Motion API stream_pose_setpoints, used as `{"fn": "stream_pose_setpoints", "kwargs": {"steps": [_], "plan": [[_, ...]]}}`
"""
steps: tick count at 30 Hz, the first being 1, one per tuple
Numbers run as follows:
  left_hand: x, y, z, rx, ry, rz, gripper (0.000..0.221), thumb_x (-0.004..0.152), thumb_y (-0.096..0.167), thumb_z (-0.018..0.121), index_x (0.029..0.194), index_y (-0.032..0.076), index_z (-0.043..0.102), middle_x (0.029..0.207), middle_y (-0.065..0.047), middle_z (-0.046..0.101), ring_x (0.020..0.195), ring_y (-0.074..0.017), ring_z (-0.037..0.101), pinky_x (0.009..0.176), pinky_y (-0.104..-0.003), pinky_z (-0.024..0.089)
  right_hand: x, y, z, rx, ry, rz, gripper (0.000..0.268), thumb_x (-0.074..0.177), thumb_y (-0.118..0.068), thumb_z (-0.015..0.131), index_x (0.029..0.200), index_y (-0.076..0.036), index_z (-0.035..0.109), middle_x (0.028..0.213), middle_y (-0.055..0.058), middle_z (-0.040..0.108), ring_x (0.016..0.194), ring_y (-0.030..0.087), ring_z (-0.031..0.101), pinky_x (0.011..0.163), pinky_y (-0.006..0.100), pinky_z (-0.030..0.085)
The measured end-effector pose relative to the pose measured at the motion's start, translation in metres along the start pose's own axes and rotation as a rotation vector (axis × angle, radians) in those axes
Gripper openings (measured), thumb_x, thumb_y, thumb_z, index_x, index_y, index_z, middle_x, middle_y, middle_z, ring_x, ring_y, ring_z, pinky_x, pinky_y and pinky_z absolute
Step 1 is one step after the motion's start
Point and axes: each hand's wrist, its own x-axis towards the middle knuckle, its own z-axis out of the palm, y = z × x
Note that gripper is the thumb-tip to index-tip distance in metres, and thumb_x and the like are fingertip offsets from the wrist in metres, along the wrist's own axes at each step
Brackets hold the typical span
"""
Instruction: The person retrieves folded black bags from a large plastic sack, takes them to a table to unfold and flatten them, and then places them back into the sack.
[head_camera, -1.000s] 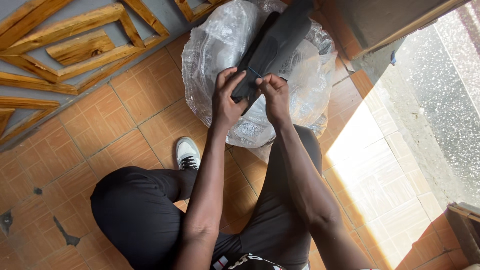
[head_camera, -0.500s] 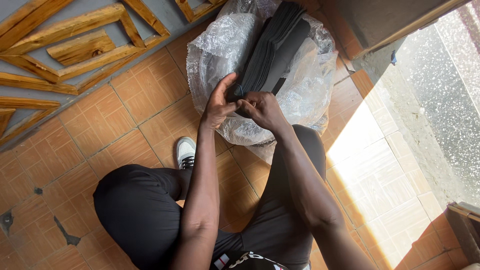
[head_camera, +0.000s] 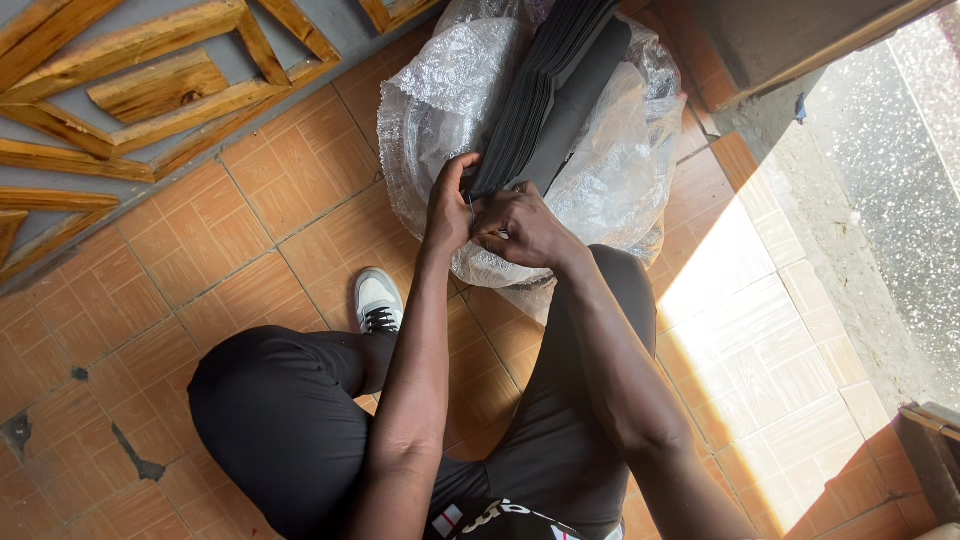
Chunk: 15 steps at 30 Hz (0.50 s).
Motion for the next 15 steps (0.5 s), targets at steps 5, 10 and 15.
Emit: {"fn": "stream_pose_setpoints", "kwargs": {"steps": [5,10,15], "plan": [[-0.003,-0.011,-0.016,-0.088,-0.056,-0.156,0.072,0.081,-0.004,0.082,0.145,0.013,0.055,0.139,-0.019,0.057,0.124,-0.0383,0.06,0.104,-0.049,0.054,-0.006,0.02,0.014,-0.022,-0.024,0.065,0.03,0.09,-0.03,0.07,0.062,-0.02,0.061,0.063,0.001,0.059,0.075,0.025,0.06,0.083,0.043,0.037],[0.005,-0.099,-0.051,-0.337,-0.355,-0.308,0.093,0.081,0.012,0.084,0.16,0.009,0.035,0.157,-0.034,0.037,0.141,-0.0545,0.041,0.115,-0.065,0.037,-0.017,0.053,0.042,-0.164,-0.067,0.201,0.03,0.088,-0.041,0.07,0.063,-0.025,0.063,0.062,-0.002,0.058,0.074,0.021,0.063,0.086,0.041,0.038],[0.002,-0.046,-0.009,0.083,0.208,-0.331,0.064,0.07,0.051,0.099,0.119,0.018,0.074,0.103,-0.007,0.076,0.1,-0.027,0.074,0.078,-0.039,0.058,-0.014,0.039,0.044,-0.202,-0.173,0.273,0.022,0.088,-0.044,0.068,0.073,-0.029,0.072,0.068,-0.003,0.068,0.081,0.022,0.069,0.091,0.041,0.038]]}}
